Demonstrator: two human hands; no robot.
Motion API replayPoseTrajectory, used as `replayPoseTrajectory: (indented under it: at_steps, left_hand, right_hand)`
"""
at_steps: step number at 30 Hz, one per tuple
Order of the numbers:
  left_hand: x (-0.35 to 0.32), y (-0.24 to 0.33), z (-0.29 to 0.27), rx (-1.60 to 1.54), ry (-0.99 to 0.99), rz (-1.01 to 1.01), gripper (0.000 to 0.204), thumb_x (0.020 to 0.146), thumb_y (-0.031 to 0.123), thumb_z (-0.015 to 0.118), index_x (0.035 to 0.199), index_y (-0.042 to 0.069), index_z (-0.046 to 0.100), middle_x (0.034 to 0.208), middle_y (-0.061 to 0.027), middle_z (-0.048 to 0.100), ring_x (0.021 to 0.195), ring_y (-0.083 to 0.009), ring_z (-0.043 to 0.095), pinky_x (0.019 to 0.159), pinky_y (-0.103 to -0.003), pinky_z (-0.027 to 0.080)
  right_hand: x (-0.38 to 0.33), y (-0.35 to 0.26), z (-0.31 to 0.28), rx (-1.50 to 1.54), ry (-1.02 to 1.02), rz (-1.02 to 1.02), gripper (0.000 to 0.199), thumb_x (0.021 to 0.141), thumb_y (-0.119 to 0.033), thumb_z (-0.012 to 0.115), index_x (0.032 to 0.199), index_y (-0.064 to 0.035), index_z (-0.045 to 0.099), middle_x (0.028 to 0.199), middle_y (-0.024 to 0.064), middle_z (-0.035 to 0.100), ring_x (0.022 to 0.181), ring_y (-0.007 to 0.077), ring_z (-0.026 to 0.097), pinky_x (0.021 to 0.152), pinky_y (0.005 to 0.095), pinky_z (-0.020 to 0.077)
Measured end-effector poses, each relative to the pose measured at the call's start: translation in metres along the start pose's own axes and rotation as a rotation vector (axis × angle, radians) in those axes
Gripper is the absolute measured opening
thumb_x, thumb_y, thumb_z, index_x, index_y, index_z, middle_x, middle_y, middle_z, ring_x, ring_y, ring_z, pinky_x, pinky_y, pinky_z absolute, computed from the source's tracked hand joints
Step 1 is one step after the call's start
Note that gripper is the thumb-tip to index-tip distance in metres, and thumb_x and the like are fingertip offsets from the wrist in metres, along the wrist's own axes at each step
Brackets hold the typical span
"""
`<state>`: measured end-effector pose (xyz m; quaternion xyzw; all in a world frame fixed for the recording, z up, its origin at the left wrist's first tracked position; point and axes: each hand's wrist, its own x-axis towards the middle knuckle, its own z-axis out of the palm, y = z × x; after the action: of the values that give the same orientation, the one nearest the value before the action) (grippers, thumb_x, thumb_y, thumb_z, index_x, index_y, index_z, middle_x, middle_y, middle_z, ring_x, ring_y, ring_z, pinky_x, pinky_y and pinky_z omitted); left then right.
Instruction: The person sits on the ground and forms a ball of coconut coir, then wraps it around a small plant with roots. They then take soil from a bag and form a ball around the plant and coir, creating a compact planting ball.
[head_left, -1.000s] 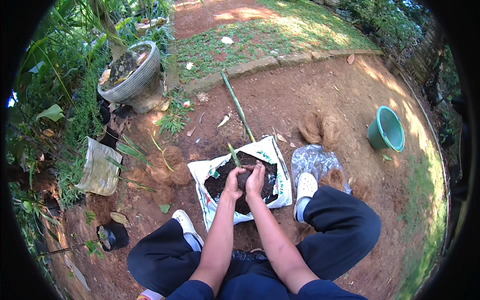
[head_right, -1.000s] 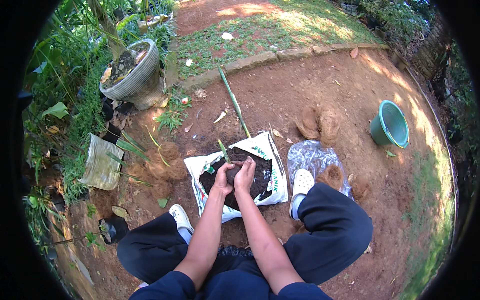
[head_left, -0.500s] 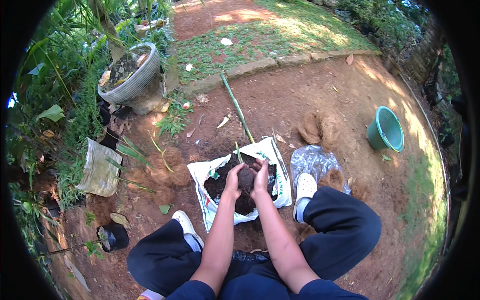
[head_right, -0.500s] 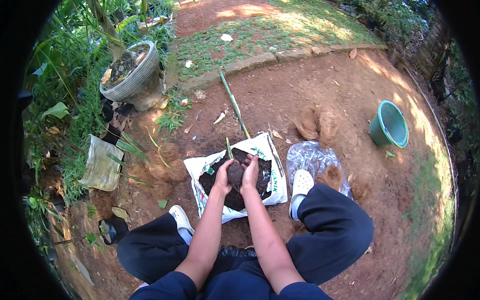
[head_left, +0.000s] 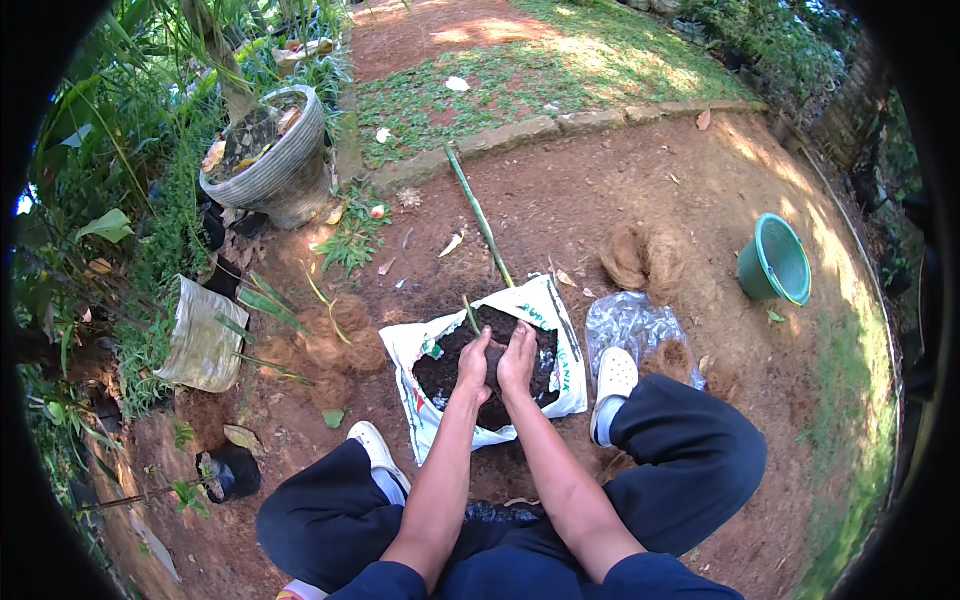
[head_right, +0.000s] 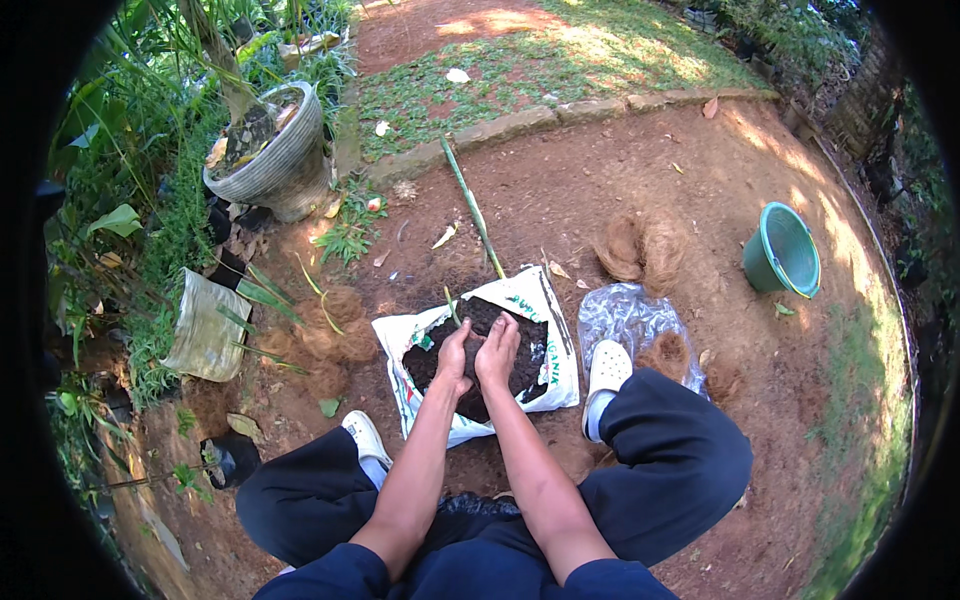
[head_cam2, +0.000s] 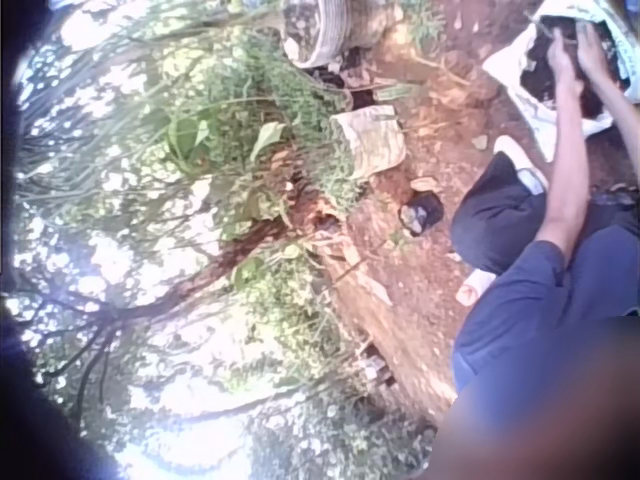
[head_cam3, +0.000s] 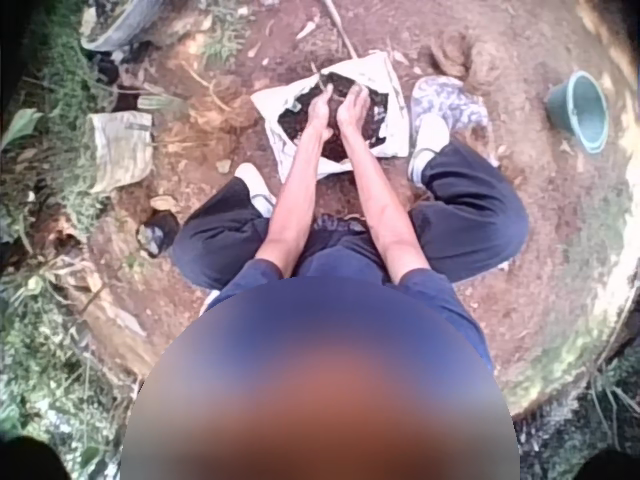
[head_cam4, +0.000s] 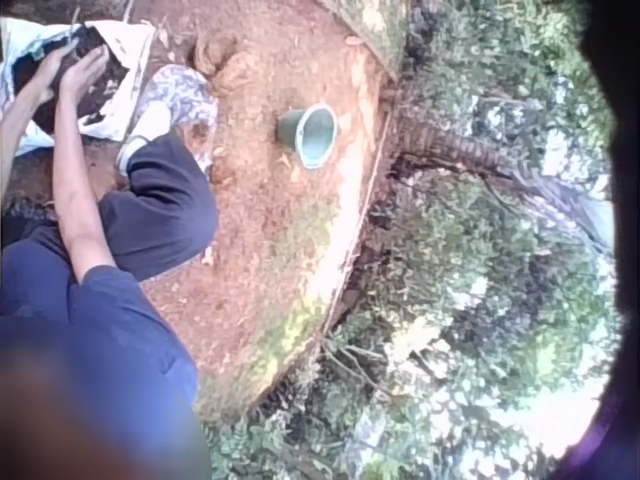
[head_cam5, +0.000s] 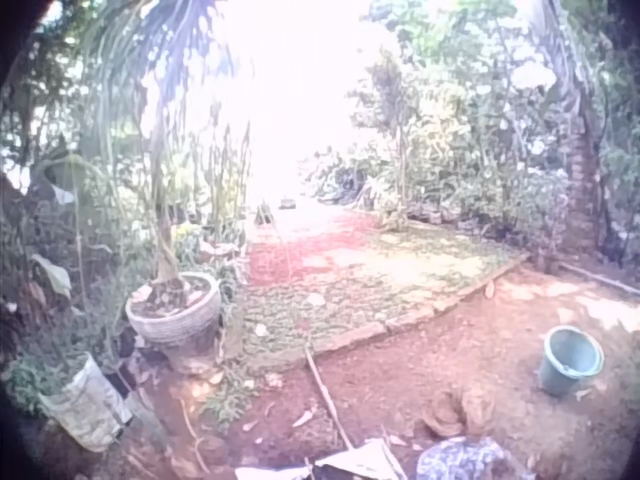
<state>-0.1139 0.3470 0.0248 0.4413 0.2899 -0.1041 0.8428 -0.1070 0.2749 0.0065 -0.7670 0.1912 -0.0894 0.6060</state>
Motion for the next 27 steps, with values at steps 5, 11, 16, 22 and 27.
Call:
replayPoseTrajectory:
  at_steps: [5, 11, 16, 22, 27]
  left_hand:
    - [0.004, 0.003, -0.011, -0.199, -0.221, -0.118, 0.042, 0.098, 0.045, 0.049, 0.107, 0.008, 0.066, 0.100, -0.0074, 0.069, 0.090, -0.0203, 0.066, 0.083, -0.036, 0.052]
    - [0.014, 0.005, -0.014, -0.170, -0.264, -0.128, 0.053, 0.098, 0.051, 0.045, 0.121, 0.007, 0.063, 0.109, -0.0046, 0.068, 0.098, -0.0166, 0.063, 0.091, -0.033, 0.048]
    - [0.030, -0.003, -0.008, -0.068, 0.059, 0.050, 0.060, 0.100, 0.054, 0.037, 0.130, 0.006, 0.057, 0.109, -0.0023, 0.063, 0.092, -0.0147, 0.058, 0.088, -0.030, 0.046]
    - [0.018, -0.013, -0.002, 0.073, 0.156, 0.392, 0.051, 0.103, 0.036, 0.037, 0.126, -0.003, 0.059, 0.132, -0.0153, 0.058, 0.125, -0.0228, 0.052, 0.108, -0.033, 0.034]
    - [0.000, -0.023, 0.002, 0.755, 0.072, 0.874, 0.036, 0.089, 0.019, 0.060, 0.121, 0.002, 0.065, 0.126, -0.0168, 0.063, 0.126, -0.0331, 0.052, 0.108, -0.040, 0.037]
  right_hand:
    - [0.014, 0.007, 0.006, 0.072, -0.112, 0.061, 0.041, 0.103, -0.038, 0.040, 0.110, -0.0006, 0.055, 0.108, 0.0206, 0.060, 0.104, 0.0339, 0.057, 0.092, 0.0417, 0.0428]
    - [0.007, -0.002, -0.006, 0.431, -0.409, 0.343, 0.042, 0.104, -0.042, 0.039, 0.118, -0.0066, 0.057, 0.106, 0.0063, 0.063, 0.099, 0.0153, 0.059, 0.088, 0.0303, 0.0452]
    - [0.008, -0.009, -0.009, 0.571, -0.574, 0.482, 0.042, 0.103, -0.040, 0.043, 0.107, -0.0039, 0.065, 0.097, 0.0050, 0.067, 0.089, 0.0148, 0.063, 0.086, 0.0289, 0.0471]
    - [0.005, 0.006, -0.009, 0.858, -0.355, 0.659, 0.037, 0.101, -0.039, 0.049, 0.108, -0.0057, 0.062, 0.100, 0.0080, 0.069, 0.086, 0.0214, 0.067, 0.083, 0.0369, 0.0543]
    - [0.013, 0.016, -0.011, 1.107, -0.508, 0.773, 0.027, 0.098, -0.033, 0.055, 0.113, -0.0121, 0.062, 0.108, 0.0051, 0.065, 0.099, 0.0193, 0.062, 0.087, 0.0374, 0.0526]
